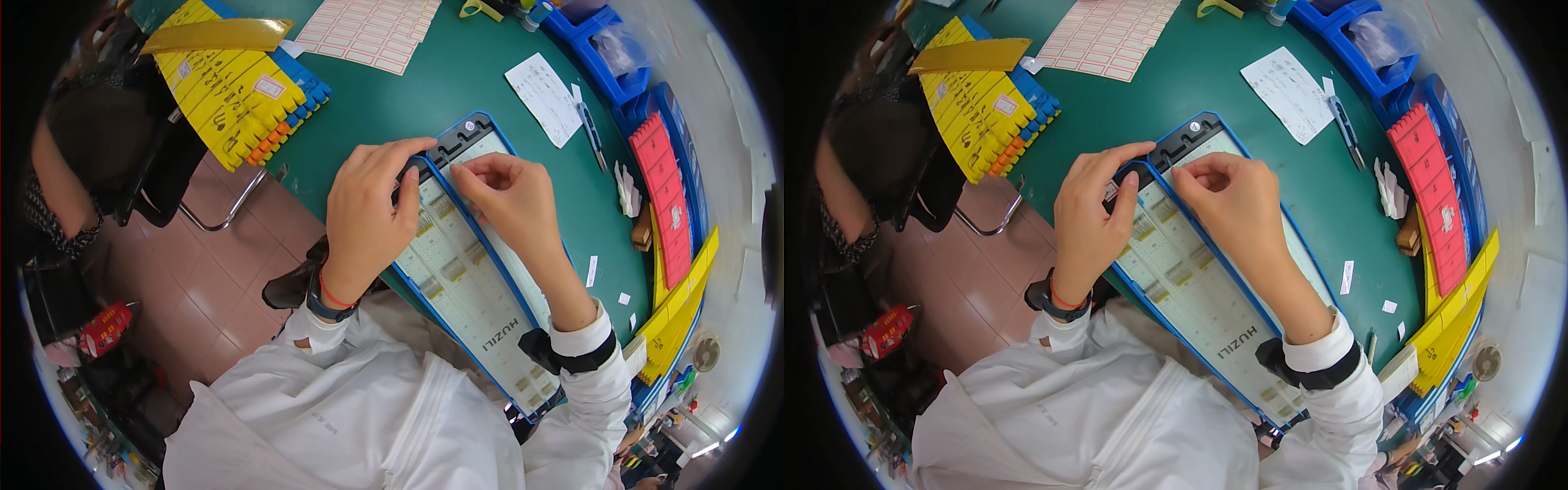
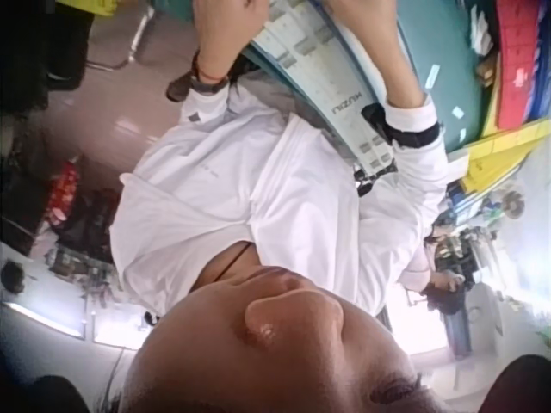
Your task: Assembling and clipping electronic component strips into frames on a production line.
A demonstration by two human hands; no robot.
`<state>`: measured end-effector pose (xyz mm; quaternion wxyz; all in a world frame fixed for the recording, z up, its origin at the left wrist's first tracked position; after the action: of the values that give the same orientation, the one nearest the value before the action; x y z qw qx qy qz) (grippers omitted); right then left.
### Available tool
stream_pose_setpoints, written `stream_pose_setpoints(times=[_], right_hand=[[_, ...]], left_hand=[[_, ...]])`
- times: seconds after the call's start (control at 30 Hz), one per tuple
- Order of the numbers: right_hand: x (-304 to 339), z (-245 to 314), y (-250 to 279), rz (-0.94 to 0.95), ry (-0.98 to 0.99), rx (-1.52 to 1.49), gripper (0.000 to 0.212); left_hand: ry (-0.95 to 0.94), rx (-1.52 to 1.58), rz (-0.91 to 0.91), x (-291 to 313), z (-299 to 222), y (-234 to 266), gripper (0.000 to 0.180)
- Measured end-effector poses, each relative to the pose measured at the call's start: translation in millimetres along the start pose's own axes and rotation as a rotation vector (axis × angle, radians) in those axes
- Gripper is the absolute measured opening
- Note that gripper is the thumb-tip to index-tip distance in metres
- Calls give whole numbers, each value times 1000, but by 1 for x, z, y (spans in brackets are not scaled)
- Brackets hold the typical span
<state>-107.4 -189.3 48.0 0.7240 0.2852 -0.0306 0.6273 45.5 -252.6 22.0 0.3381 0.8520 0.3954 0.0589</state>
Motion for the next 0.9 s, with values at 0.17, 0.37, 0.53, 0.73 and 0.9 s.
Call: stream_pose_setpoints(times=[0.17,0.37,0.53,0.73,0.9], right_hand=[[23,0,7,-59,73,150,14],[78,-9,28,-133,187,536,9],[157,-48,94,-148,-117,659,16],[171,-111,136,-345,-96,513,13],[143,-113,137,-306,-23,369,12]], left_hand=[[-90,-114,83,-2,-5,-4,35],[-102,-190,151,0,-2,-1,36],[-115,-286,195,-4,-17,-1,42],[-160,-288,185,-5,-11,-8,39],[-154,-306,174,-3,-10,-3,40]])
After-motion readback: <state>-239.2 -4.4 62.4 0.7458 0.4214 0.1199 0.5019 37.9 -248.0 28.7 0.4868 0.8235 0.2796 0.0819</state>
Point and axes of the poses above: each hand's wrist, its own x-axis away from the middle knuckle, its own y-axis out of the back of the hand, z = x × y, the point moved 2 cm from there along -x, towards the middle knuckle, and after that the axes turned 15 degrees about z, right-handed, at the moved point
